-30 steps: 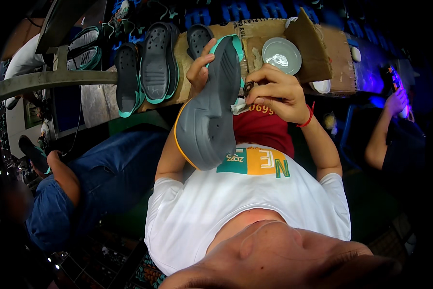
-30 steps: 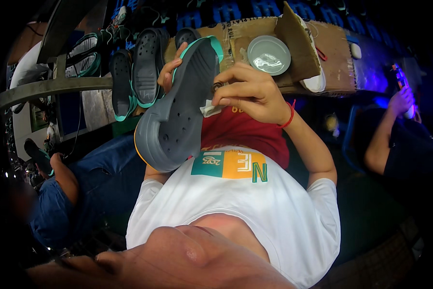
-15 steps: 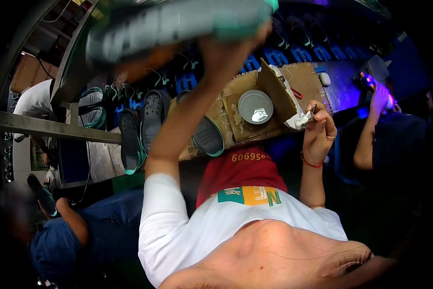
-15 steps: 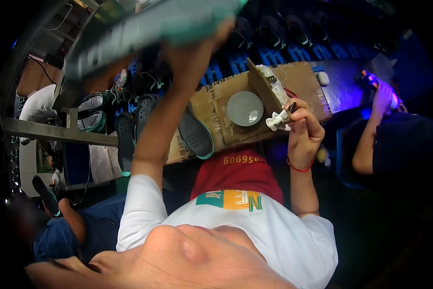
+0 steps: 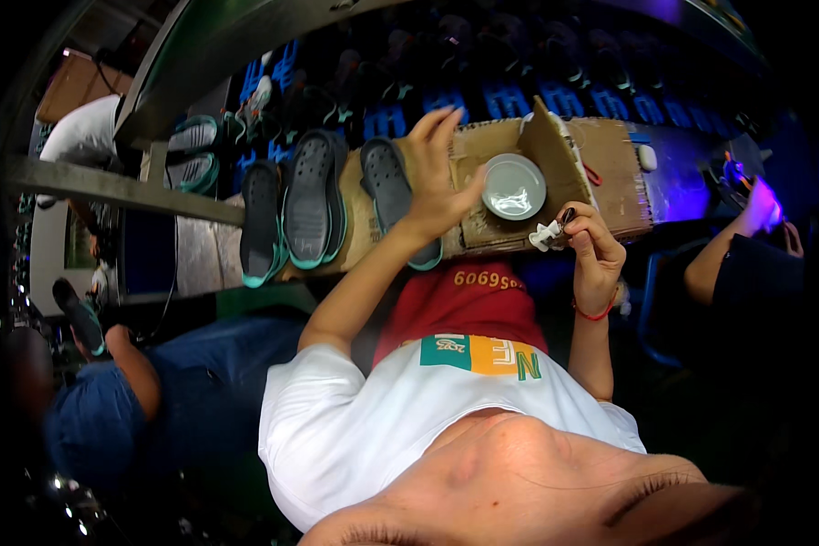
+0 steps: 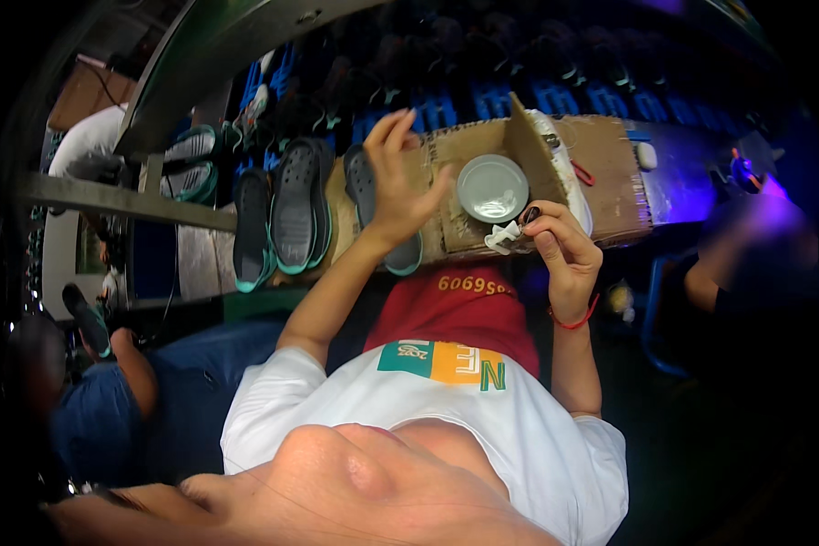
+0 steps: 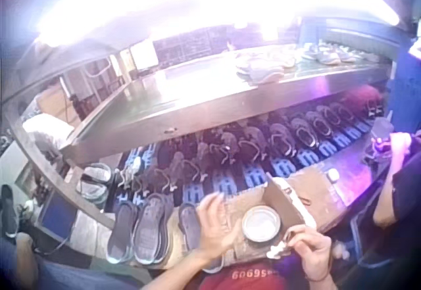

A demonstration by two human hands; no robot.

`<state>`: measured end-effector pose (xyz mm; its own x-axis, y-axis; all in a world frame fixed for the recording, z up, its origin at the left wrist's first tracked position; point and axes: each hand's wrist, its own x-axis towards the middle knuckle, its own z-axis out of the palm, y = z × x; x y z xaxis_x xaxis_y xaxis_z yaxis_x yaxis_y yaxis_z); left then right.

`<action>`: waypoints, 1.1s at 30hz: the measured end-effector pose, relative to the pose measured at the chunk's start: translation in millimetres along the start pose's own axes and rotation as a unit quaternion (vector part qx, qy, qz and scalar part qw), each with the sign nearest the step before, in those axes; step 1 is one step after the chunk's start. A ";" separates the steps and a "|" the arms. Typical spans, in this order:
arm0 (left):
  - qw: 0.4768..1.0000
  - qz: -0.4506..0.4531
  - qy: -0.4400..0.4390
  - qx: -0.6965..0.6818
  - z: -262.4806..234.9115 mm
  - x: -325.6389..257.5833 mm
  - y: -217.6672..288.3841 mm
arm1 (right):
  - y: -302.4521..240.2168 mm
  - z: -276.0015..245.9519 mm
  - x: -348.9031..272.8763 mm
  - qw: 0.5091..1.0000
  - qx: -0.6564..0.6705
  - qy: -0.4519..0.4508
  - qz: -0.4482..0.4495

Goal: The person repeatedly wipes the soles and sides of dark-colored clogs with a small white cloth. They pick up each shoe from a nearby cardboard box, wipe it, and place it on a metal shelf above. The process is repeated for multiple shoes.

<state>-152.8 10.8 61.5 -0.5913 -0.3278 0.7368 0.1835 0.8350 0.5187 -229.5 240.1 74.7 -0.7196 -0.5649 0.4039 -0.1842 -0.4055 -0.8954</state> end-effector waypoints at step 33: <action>0.770 -0.597 0.108 -0.199 -187.2 -174.1 -134.5 | 55.0 25.4 -8.0 0.986 -0.110 -0.098 0.077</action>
<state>72.5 -127.1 -55.3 -0.3887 -0.8585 -0.3346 -0.1368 -0.3053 0.9424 -216.9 204.0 27.0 -0.6112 -0.7445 0.2686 -0.2387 -0.1502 -0.9594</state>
